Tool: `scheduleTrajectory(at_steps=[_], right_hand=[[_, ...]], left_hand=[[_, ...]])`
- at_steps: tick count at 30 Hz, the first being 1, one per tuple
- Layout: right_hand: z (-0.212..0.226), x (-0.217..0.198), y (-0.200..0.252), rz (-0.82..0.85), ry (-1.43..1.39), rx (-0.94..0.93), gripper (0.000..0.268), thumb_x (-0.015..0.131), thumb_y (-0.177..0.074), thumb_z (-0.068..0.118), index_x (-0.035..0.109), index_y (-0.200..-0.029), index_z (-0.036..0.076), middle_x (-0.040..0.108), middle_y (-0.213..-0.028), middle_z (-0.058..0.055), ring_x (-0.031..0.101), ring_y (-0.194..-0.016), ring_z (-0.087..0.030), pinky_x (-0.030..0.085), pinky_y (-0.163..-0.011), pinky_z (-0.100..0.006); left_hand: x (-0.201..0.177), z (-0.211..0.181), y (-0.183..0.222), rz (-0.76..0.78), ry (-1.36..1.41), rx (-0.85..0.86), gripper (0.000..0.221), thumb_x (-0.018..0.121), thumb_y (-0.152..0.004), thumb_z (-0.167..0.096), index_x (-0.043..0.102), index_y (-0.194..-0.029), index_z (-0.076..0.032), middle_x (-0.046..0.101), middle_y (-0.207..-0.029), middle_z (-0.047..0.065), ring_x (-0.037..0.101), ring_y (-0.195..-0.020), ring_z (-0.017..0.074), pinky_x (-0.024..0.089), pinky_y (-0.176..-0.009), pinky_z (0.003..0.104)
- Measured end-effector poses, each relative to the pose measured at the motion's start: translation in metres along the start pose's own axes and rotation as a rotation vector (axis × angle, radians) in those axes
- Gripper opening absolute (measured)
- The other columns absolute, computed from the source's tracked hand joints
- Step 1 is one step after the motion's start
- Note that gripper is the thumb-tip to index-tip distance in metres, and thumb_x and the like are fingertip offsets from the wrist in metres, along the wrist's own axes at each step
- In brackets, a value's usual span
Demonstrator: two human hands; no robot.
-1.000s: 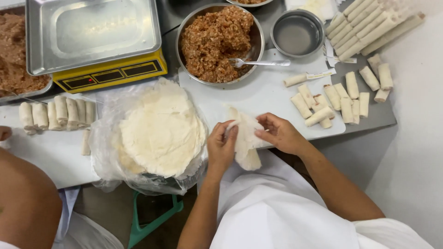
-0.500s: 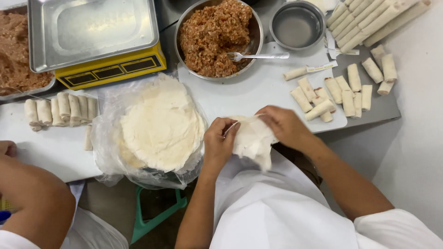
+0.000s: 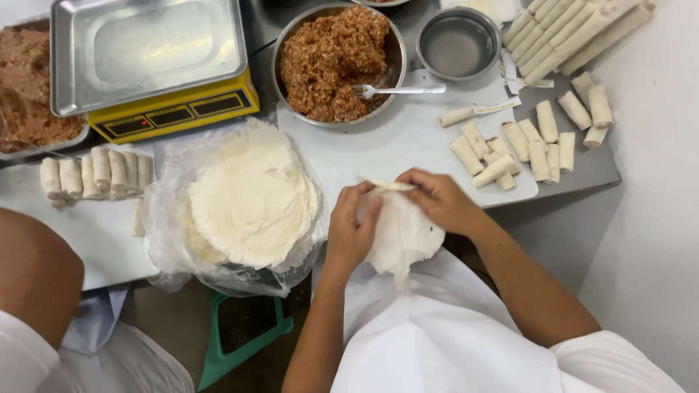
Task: The person is manually assembling spring rolls by placing a portion of filling onto a wrapper and rolling it into a cylinder.
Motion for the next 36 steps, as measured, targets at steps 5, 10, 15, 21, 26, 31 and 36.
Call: scheduleTrajectory(at_steps=[5, 10, 15, 21, 26, 31, 36], right_hand=[[-0.017, -0.015, 0.009, 0.050, 0.138, 0.053, 0.016, 0.056, -0.107, 0.016, 0.072, -0.107, 0.011, 0.067, -0.065, -0.006, 0.058, -0.065, -0.014, 0.054, -0.070, -0.034], [-0.002, -0.023, 0.000, -0.068, 0.224, -0.048, 0.014, 0.065, -0.102, 0.022, 0.069, -0.107, 0.010, 0.069, -0.073, -0.013, 0.064, -0.068, -0.027, 0.055, -0.068, -0.041], [-0.041, -0.025, -0.018, -0.224, 0.410, -0.118, 0.016, 0.063, -0.105, 0.030, 0.070, -0.099, 0.016, 0.064, -0.061, -0.010, 0.069, -0.062, -0.031, 0.055, -0.062, -0.039], [-0.061, -0.052, -0.041, -0.359, 0.106, 0.002, 0.019, 0.061, -0.108, 0.022, 0.068, -0.092, 0.013, 0.053, -0.054, -0.003, 0.049, -0.055, -0.013, 0.049, -0.060, -0.032], [-0.048, -0.089, -0.035, -0.466, 0.138, 0.022, 0.019, 0.060, -0.109, 0.018, 0.066, -0.093, 0.010, 0.045, -0.050, -0.006, 0.045, -0.051, -0.014, 0.046, -0.057, -0.031], [-0.043, -0.114, -0.028, -0.517, 0.110, 0.013, 0.018, 0.060, -0.108, 0.015, 0.067, -0.093, 0.008, 0.047, -0.050, -0.005, 0.044, -0.053, -0.011, 0.046, -0.057, -0.030], [-0.033, -0.100, -0.013, -0.404, 0.053, -0.049, 0.014, 0.059, -0.106, 0.016, 0.068, -0.098, 0.008, 0.059, -0.053, -0.008, 0.050, -0.058, -0.010, 0.051, -0.063, -0.033]], left_hand=[[0.005, -0.011, -0.006, -0.018, -0.120, 0.023, 0.015, 0.066, -0.100, -0.010, 0.074, -0.104, 0.002, 0.075, -0.087, 0.019, 0.075, -0.088, 0.0356, 0.060, -0.079, 0.043], [0.021, 0.008, -0.011, -0.112, -0.179, 0.010, 0.020, 0.065, -0.102, -0.020, 0.077, -0.101, -0.005, 0.077, -0.085, 0.015, 0.076, -0.083, 0.0319, 0.059, -0.073, 0.040], [0.021, 0.014, -0.022, -0.173, -0.246, 0.072, 0.017, 0.065, -0.101, -0.020, 0.079, -0.098, -0.012, 0.071, -0.063, 0.013, 0.072, -0.064, 0.0359, 0.056, -0.060, 0.043], [0.005, 0.073, -0.040, -0.362, 0.026, -0.086, 0.022, 0.062, -0.103, -0.017, 0.080, -0.097, -0.006, 0.069, -0.056, 0.009, 0.059, -0.052, 0.0123, 0.052, -0.050, 0.031], [-0.004, 0.032, -0.064, -0.360, 0.031, -0.065, 0.017, 0.063, -0.101, -0.011, 0.078, -0.101, -0.003, 0.072, -0.069, 0.017, 0.060, -0.067, 0.0156, 0.055, -0.066, 0.039], [-0.016, 0.028, -0.063, -0.361, 0.037, -0.099, 0.022, 0.059, -0.105, -0.014, 0.077, -0.102, -0.003, 0.070, -0.073, 0.010, 0.057, -0.075, 0.0121, 0.055, -0.073, 0.037], [0.019, 0.038, -0.076, 0.117, 0.163, -0.100, 0.020, 0.060, -0.103, -0.016, 0.072, -0.094, -0.003, 0.070, -0.084, 0.011, 0.063, -0.088, 0.0219, 0.053, -0.089, 0.047]])
Point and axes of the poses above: each hand's wrist, its own y-axis away from the middle knuckle, its own x-axis out of the palm, z = x × y, the point moved 7 cm from there along -y, towards the middle knuckle
